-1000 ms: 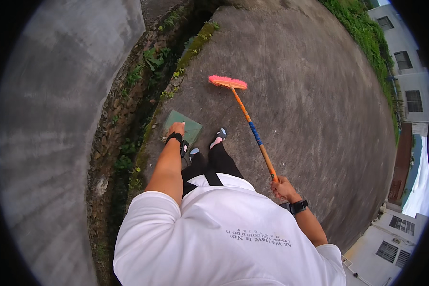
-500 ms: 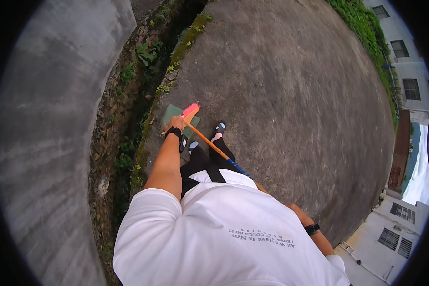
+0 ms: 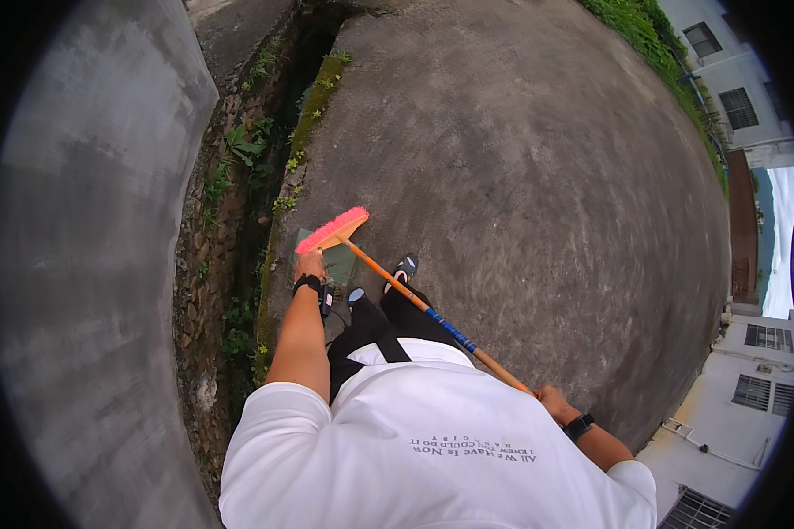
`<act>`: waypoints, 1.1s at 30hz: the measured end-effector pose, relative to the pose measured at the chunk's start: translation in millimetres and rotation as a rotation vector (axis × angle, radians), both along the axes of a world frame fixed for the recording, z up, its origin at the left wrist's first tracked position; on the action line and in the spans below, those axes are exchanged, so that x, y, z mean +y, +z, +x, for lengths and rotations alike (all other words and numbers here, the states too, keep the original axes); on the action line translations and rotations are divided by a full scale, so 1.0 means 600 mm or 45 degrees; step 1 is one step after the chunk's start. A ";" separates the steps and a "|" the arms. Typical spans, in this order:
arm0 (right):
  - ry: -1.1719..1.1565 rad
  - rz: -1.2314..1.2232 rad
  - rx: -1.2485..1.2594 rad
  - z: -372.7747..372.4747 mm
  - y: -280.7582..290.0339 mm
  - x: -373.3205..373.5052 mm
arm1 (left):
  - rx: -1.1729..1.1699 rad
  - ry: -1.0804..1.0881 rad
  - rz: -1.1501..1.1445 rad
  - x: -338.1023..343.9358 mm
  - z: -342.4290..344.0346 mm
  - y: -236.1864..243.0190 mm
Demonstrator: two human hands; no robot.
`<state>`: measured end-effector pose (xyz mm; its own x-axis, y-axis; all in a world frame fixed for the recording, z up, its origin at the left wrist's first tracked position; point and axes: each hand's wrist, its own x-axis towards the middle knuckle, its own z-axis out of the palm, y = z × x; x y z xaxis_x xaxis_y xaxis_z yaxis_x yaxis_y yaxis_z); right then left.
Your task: Sweep debris into a dustpan using a broom on an outdoor concrete surface.
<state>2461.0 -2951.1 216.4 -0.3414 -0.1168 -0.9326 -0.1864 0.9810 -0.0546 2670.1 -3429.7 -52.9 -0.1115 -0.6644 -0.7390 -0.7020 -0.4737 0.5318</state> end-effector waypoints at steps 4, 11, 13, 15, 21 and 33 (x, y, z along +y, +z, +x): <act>-0.556 -0.107 -0.092 0.020 0.010 -0.031 | -0.098 -0.059 -0.051 -0.005 0.001 0.007; -0.473 -0.294 0.003 -0.075 -0.100 -0.133 | -0.074 -0.034 -0.060 -0.007 0.037 -0.073; -0.374 -0.231 0.121 -0.106 -0.120 -0.167 | -0.178 0.005 0.033 -0.006 0.006 -0.046; -0.337 -0.215 0.129 -0.134 -0.125 -0.175 | -0.217 -0.006 0.038 -0.005 0.004 -0.035; -0.159 -0.195 0.035 -0.175 -0.098 -0.126 | -0.359 -0.663 -0.453 -0.017 0.083 -0.117; -0.546 -0.649 -0.208 -0.277 -0.083 -0.222 | -0.307 -0.110 -0.230 -0.142 -0.097 0.065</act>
<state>2294.8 -3084.3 166.4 -0.3151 -0.4409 -0.8405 0.2626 0.8105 -0.5236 2611.8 -3514.7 -13.8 -0.0091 -0.7829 -0.6221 -0.8514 -0.3202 0.4154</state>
